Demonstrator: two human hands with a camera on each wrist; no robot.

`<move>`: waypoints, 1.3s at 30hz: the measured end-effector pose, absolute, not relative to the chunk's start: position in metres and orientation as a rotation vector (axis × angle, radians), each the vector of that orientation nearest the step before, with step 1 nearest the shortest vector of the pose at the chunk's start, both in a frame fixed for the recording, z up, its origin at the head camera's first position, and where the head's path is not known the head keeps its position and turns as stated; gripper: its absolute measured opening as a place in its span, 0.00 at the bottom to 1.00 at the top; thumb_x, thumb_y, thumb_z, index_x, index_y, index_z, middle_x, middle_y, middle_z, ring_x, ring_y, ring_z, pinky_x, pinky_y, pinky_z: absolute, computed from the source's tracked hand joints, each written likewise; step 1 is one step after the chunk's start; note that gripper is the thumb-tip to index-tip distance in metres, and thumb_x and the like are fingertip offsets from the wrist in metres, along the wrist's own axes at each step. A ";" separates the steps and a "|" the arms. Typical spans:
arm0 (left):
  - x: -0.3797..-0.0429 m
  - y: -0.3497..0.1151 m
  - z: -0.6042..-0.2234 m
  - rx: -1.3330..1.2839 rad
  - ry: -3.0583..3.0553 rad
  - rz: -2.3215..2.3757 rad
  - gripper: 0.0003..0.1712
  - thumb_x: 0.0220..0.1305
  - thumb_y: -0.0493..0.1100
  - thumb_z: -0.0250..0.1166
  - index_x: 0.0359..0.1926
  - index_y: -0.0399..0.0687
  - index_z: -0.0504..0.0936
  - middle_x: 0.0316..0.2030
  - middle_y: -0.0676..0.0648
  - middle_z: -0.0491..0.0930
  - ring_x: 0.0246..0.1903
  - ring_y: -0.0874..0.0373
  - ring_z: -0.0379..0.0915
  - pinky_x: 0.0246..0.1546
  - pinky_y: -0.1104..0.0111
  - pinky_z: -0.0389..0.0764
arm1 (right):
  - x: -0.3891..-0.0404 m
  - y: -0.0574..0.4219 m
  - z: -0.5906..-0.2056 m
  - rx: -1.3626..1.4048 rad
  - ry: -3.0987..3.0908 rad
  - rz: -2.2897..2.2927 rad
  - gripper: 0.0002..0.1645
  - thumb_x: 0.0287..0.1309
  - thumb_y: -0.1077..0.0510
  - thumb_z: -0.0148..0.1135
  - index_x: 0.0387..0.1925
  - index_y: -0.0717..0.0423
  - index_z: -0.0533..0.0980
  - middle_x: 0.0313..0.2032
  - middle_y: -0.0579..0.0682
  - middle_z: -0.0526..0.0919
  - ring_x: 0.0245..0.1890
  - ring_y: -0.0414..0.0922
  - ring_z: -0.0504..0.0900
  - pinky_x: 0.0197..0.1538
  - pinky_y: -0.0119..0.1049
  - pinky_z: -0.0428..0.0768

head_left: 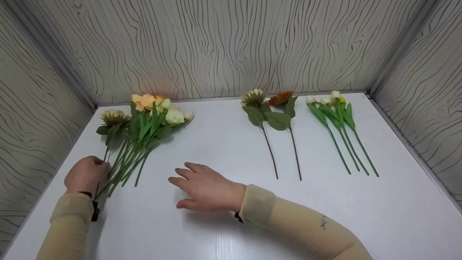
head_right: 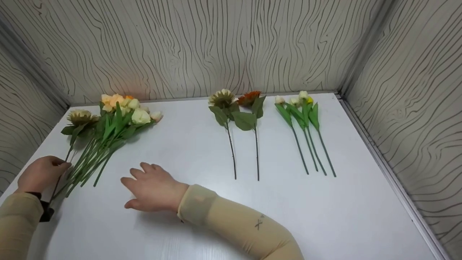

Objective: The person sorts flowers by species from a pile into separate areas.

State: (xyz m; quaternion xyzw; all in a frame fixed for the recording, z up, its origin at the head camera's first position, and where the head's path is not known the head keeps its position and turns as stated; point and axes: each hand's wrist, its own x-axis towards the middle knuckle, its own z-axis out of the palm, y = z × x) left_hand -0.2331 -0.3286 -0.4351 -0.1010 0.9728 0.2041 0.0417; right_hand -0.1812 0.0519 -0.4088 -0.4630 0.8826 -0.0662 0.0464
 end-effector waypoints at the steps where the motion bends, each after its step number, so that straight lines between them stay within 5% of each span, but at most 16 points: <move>1: -0.233 -0.329 -0.434 -0.315 2.967 0.642 0.25 0.74 0.48 0.57 0.51 0.26 0.80 0.46 0.28 0.82 0.41 0.36 0.79 0.34 0.50 0.78 | -0.182 0.047 -0.406 -1.420 2.703 -0.190 0.41 0.73 0.33 0.53 0.77 0.47 0.62 0.75 0.53 0.65 0.76 0.54 0.59 0.74 0.46 0.62; 11: -0.232 -0.334 -0.425 -0.316 2.832 0.798 0.28 0.73 0.48 0.52 0.55 0.22 0.77 0.41 0.32 0.82 0.36 0.44 0.78 0.33 0.56 0.79 | -0.192 0.040 -0.415 -1.348 2.706 -0.269 0.37 0.73 0.37 0.56 0.75 0.49 0.65 0.72 0.52 0.69 0.74 0.54 0.62 0.73 0.45 0.63; 22: -0.237 -0.300 -0.396 -0.225 2.773 1.240 0.32 0.79 0.53 0.53 0.64 0.26 0.72 0.54 0.31 0.77 0.45 0.49 0.80 0.42 0.67 0.84 | -0.214 0.101 -0.420 -1.043 2.709 -0.884 0.25 0.77 0.48 0.55 0.68 0.52 0.74 0.64 0.48 0.78 0.67 0.46 0.72 0.69 0.42 0.69; 30: -0.240 -0.201 -0.383 0.022 2.678 1.527 0.24 0.76 0.53 0.61 0.57 0.37 0.79 0.47 0.38 0.80 0.43 0.46 0.80 0.43 0.60 0.85 | -0.227 0.170 -0.418 -0.565 2.668 -1.471 0.14 0.75 0.53 0.60 0.56 0.46 0.83 0.52 0.40 0.85 0.52 0.40 0.82 0.55 0.42 0.80; 39: -0.246 -0.047 -0.391 0.331 2.409 1.738 0.11 0.72 0.46 0.67 0.47 0.43 0.83 0.38 0.44 0.83 0.36 0.48 0.81 0.39 0.59 0.85 | -0.235 0.197 -0.404 -0.333 2.361 -1.908 0.16 0.71 0.47 0.64 0.53 0.49 0.85 0.48 0.48 0.87 0.51 0.53 0.81 0.52 0.45 0.82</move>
